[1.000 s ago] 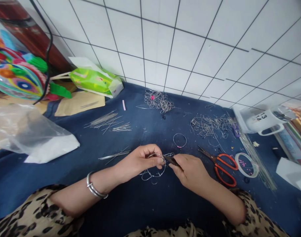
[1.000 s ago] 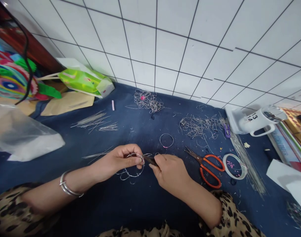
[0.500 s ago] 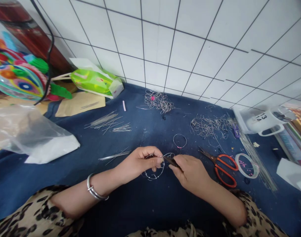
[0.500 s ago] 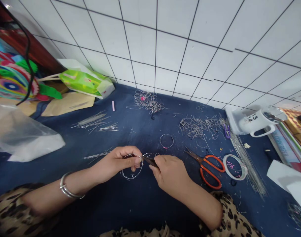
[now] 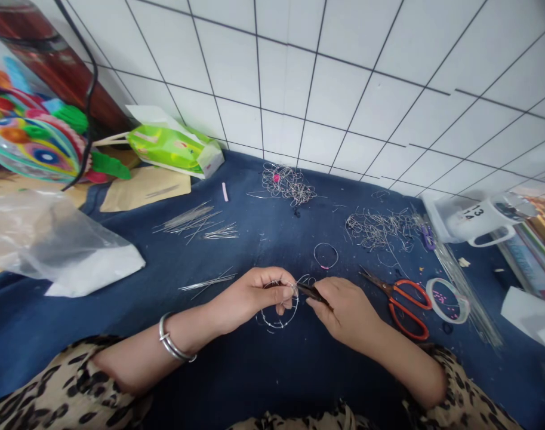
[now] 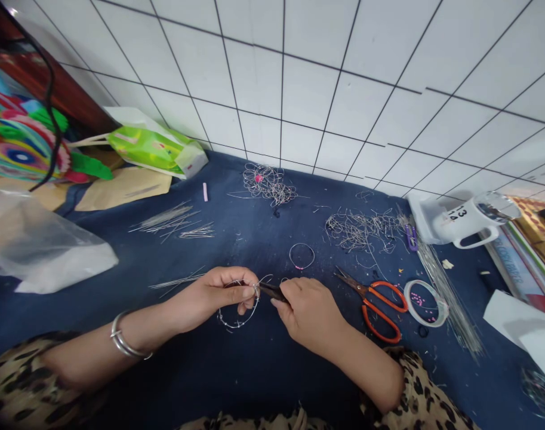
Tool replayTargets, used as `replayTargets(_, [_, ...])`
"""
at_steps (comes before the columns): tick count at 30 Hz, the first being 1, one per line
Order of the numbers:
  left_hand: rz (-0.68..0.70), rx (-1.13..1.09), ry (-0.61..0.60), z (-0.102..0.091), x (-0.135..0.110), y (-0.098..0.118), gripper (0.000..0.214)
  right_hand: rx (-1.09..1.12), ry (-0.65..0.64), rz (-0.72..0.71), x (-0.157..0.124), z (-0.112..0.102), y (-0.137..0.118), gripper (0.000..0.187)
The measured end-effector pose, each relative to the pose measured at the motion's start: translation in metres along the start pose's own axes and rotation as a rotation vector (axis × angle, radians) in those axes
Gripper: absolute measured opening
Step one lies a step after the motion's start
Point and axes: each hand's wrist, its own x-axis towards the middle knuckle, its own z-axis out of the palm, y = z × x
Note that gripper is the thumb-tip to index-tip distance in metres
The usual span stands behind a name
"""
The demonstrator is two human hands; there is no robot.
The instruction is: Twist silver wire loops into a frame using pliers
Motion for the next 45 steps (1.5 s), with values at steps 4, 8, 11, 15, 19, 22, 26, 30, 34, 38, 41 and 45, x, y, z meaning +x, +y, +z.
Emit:
replayTargets(4, [0.003, 0.003, -0.006, 0.000, 0.000, 0.000, 0.012, 0.020, 0.009, -0.011, 0.000, 0.000, 0.000, 0.019])
replayTargets(8, [-0.011, 0.002, -0.026, -0.001, 0.000, 0.001, 0.012, -0.001, 0.023, -0.059, 0.000, -0.001, -0.001, 0.019])
replayTargets(11, [-0.021, -0.008, -0.033, -0.001, 0.000, 0.001, 0.013, -0.058, 0.046, -0.084, 0.001, -0.002, -0.002, 0.019])
replayTargets(15, [-0.037, -0.032, -0.048, -0.001, 0.000, 0.002, 0.013, -0.142, 0.078, -0.111, 0.002, -0.002, -0.001, 0.020])
replayTargets(19, [-0.054, -0.056, -0.076, -0.003, -0.001, 0.003, 0.011, -0.174, 0.088, -0.142, 0.001, -0.002, 0.000, 0.018])
replayTargets(22, [-0.065, -0.059, -0.095, -0.004, -0.001, 0.003, 0.010, -0.179, 0.110, -0.157, 0.001, -0.001, 0.000, 0.018])
replayTargets(26, [-0.071, -0.083, -0.091, -0.004, 0.000, 0.004, 0.010, -0.197, 0.179, -0.169, 0.000, 0.001, 0.002, 0.019])
replayTargets(30, [-0.066, -0.134, -0.093, -0.002, 0.000, 0.003, 0.011, -0.241, 0.233, -0.162, 0.000, 0.003, 0.001, 0.020])
replayTargets(34, [-0.042, -0.171, -0.062, -0.001, -0.001, 0.000, 0.010, -0.186, 0.200, -0.118, 0.000, 0.000, -0.002, 0.018])
replayTargets(38, [-0.028, -0.160, -0.040, -0.002, -0.001, 0.000, 0.010, -0.077, 0.101, -0.188, 0.001, -0.009, 0.003, 0.018])
replayTargets(41, [-0.026, -0.160, -0.032, -0.004, -0.001, 0.000, 0.010, -0.037, 0.161, -0.171, 0.000, -0.013, 0.011, 0.018])
replayTargets(45, [-0.042, -0.164, -0.092, -0.004, -0.001, 0.001, 0.011, -0.033, 0.259, -0.048, 0.001, -0.008, 0.015, 0.020])
